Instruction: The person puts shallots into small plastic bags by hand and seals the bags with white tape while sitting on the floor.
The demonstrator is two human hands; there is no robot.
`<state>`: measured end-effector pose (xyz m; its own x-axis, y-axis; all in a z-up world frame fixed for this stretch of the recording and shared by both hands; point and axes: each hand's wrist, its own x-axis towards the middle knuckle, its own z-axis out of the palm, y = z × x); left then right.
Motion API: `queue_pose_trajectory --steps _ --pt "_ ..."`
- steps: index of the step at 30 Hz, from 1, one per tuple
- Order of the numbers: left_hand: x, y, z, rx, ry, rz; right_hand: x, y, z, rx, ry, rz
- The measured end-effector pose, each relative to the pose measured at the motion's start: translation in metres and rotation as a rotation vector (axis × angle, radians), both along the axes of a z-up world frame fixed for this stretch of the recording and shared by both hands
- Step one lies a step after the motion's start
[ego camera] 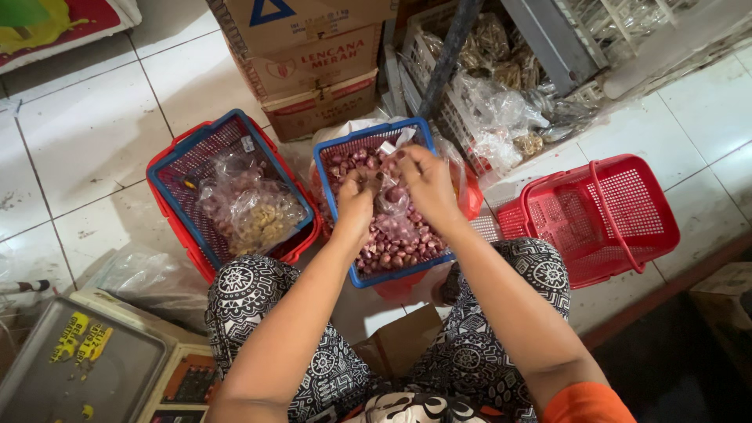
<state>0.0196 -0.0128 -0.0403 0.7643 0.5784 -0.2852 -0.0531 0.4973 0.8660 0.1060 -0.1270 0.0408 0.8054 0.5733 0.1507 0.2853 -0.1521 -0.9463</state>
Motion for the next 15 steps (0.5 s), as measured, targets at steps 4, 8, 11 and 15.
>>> queue_pose_trajectory --steps 4,8,11,15 --pt "-0.004 0.000 0.006 -0.062 0.039 -0.007 0.023 -0.007 -0.008 0.339 0.805 -0.021" --pt "-0.005 0.001 0.000 0.141 0.028 -0.006 0.030 -0.013 -0.007 0.497 0.999 0.093" --pt "-0.004 0.001 -0.009 0.147 -0.017 0.024 0.022 -0.008 -0.005 0.601 0.983 0.073" --pt "-0.001 0.001 -0.016 0.140 -0.031 0.055 0.009 -0.002 -0.002 0.630 0.914 0.156"
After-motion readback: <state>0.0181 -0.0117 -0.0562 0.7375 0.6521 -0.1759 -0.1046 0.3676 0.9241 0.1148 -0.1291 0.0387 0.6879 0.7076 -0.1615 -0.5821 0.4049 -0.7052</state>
